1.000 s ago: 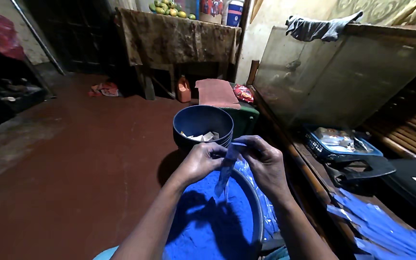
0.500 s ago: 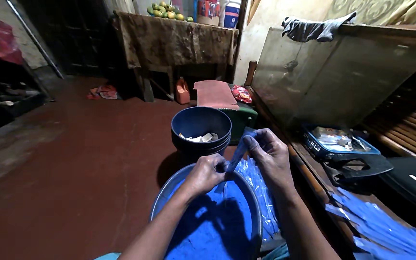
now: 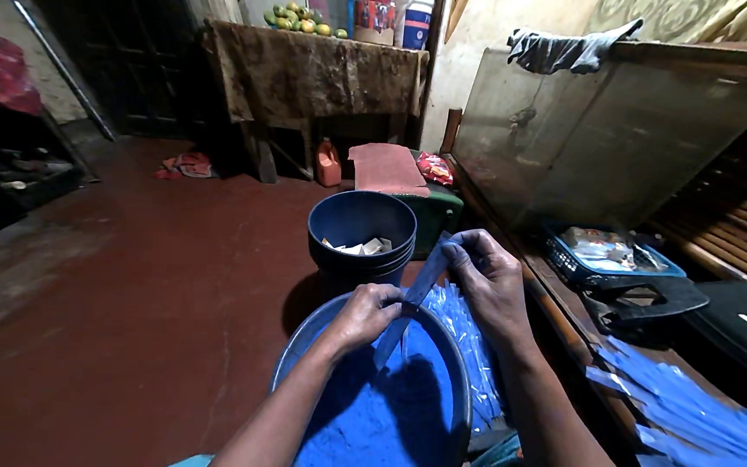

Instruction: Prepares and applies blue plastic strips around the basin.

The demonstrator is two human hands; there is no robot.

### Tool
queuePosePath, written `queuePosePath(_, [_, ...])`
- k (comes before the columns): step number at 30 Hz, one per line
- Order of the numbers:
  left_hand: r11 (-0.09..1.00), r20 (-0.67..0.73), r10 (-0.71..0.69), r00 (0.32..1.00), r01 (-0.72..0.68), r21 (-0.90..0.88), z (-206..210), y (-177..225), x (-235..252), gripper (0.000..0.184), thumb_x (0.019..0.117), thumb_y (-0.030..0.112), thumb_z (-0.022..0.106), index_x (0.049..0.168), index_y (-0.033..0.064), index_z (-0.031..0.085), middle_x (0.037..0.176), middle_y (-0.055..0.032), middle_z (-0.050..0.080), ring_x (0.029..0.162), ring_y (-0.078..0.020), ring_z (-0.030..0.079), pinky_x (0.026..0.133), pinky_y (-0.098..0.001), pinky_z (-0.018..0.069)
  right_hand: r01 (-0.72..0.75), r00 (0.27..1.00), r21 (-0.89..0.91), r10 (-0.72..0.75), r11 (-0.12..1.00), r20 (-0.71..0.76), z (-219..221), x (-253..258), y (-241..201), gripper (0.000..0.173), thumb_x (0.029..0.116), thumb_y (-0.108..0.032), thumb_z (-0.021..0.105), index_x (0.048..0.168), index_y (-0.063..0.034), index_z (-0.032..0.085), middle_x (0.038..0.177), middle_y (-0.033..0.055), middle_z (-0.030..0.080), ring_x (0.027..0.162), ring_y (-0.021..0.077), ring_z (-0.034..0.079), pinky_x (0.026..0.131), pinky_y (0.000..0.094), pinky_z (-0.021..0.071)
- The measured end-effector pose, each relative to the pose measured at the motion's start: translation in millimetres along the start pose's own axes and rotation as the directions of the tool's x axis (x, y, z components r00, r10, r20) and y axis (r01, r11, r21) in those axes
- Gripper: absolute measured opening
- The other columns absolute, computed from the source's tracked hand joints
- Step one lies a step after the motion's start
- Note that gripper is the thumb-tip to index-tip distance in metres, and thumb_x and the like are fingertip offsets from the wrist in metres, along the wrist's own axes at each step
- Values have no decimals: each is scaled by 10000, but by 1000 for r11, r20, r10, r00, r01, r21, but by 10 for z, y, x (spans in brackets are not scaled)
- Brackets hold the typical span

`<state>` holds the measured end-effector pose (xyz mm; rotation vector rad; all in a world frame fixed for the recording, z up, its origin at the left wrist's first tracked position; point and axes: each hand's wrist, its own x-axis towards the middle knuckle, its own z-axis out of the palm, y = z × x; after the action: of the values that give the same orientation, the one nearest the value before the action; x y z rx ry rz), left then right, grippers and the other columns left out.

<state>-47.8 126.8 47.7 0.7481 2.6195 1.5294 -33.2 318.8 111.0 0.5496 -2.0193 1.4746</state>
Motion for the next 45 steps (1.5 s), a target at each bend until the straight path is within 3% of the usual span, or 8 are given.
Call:
queuePosePath(8, [994,28,23,999,-26,103,90,-105,-29,148,930,146,724,964,8,766,975,-95,742,904,-111,679,861,-305,539,96,993,21,-94,995,-75,46,-20,-26,67,964,-99,688,992,-41,668,873,5,648,640,6,602,579,154,533])
queuePosePath(17, [951,25,89,996,-92,296,166,-201,-40,182,918,125,700,912,-55,728,969,-188,721,948,-309,689,890,-488,529,125,989,8,-125,992,-74,3,-6,-40,74,990,-64,633,1049,-31,662,929,21,643,675,16,609,602,160,538])
queuePosePath(26, [963,37,24,999,-33,268,177,-167,-34,287,871,231,794,896,-41,707,900,-162,693,850,-262,658,811,-445,522,84,990,-38,-88,996,-111,-59,22,-24,71,975,-119,668,993,-63,628,845,-14,621,681,0,596,607,148,509])
queuePosePath(29, [973,48,-31,998,19,229,165,-192,-27,217,898,196,763,948,-12,724,873,-125,709,816,-211,667,795,-417,530,103,989,-13,-104,995,-103,-56,11,-41,68,984,-104,656,1017,-49,636,888,-4,632,709,5,607,627,150,521])
queuePosePath(34, [960,94,-90,992,61,272,147,-254,-23,181,921,83,689,1062,-18,741,987,-176,739,949,-288,706,907,-493,534,235,964,-48,-239,971,-113,-38,-11,-61,109,993,-72,638,1079,-8,654,966,30,645,793,12,636,700,162,559])
queuePosePath(38, [920,191,-201,961,119,373,106,-242,-18,430,907,203,784,1275,7,676,1161,-170,708,1047,-305,682,982,-500,513,269,956,-85,-277,959,-99,11,-26,-15,103,975,-50,655,1060,7,669,939,56,651,740,31,635,660,178,565])
queuePosePath(41, [902,235,-221,946,107,417,88,-170,-3,488,916,210,773,1336,2,637,1230,-192,678,1095,-331,665,1002,-510,500,399,898,-163,-420,902,-130,-41,-28,-123,110,965,-16,647,1056,44,657,964,88,653,812,52,638,726,183,560])
queuePosePath(45, [903,227,-193,955,82,423,77,-146,-32,437,923,204,763,1301,8,662,1190,-186,691,1071,-335,668,987,-514,502,231,961,-152,-250,961,-121,-41,-34,-44,116,986,-75,644,1058,11,670,938,75,646,699,50,616,628,191,550])
